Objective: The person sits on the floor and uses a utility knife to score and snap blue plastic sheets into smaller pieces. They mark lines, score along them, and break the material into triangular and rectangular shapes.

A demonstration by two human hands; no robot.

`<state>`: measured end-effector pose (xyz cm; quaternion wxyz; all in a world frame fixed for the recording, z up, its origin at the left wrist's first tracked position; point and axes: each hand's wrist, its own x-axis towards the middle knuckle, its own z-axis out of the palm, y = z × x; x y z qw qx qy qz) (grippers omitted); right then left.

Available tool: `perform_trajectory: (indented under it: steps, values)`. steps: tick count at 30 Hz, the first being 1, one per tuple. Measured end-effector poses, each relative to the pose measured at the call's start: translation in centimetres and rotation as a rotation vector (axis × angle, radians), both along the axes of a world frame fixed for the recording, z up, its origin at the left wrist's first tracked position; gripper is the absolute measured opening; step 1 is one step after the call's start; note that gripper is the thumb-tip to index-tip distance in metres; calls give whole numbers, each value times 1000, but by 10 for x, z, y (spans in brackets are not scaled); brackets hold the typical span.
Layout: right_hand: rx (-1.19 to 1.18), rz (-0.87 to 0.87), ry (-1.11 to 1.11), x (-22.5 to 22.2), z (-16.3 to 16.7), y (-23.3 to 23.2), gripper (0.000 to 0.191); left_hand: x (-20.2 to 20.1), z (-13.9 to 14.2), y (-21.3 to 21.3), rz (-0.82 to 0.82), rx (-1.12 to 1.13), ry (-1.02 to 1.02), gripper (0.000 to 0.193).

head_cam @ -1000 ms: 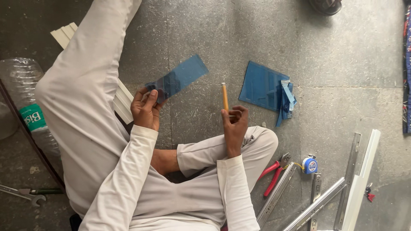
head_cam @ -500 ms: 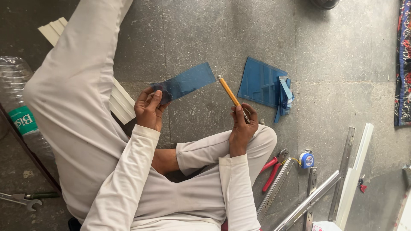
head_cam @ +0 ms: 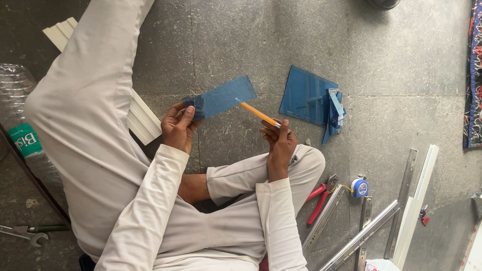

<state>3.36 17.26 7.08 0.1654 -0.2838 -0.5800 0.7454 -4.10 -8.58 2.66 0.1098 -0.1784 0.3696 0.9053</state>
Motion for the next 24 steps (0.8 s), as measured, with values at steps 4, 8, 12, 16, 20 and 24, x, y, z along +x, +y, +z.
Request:
perform_trajectory:
  steps: [4, 8, 12, 16, 20, 24]
  values:
    - [-123, -76, 45, 2, -5, 8, 43, 0, 1, 1, -19, 8, 1, 28]
    - [-26, -99, -37, -1, -13, 8, 45, 1, 1, 1, -21, 10, 17, 27]
    - [-35, -75, -38, -3, -13, 7, 46, 0, 1, 2, -17, -1, -12, 28]
    - [-179, -193, -18, -1, -6, 11, 43, -1, 1, 1, -6, 24, -17, 28]
    - [-127, -199, -14, -2, -6, 9, 42, 0, 2, 0, 1, 6, -19, 28]
    - [-13, -102, -24, -4, -9, 3, 44, -1, 2, 3, -9, 0, -25, 28]
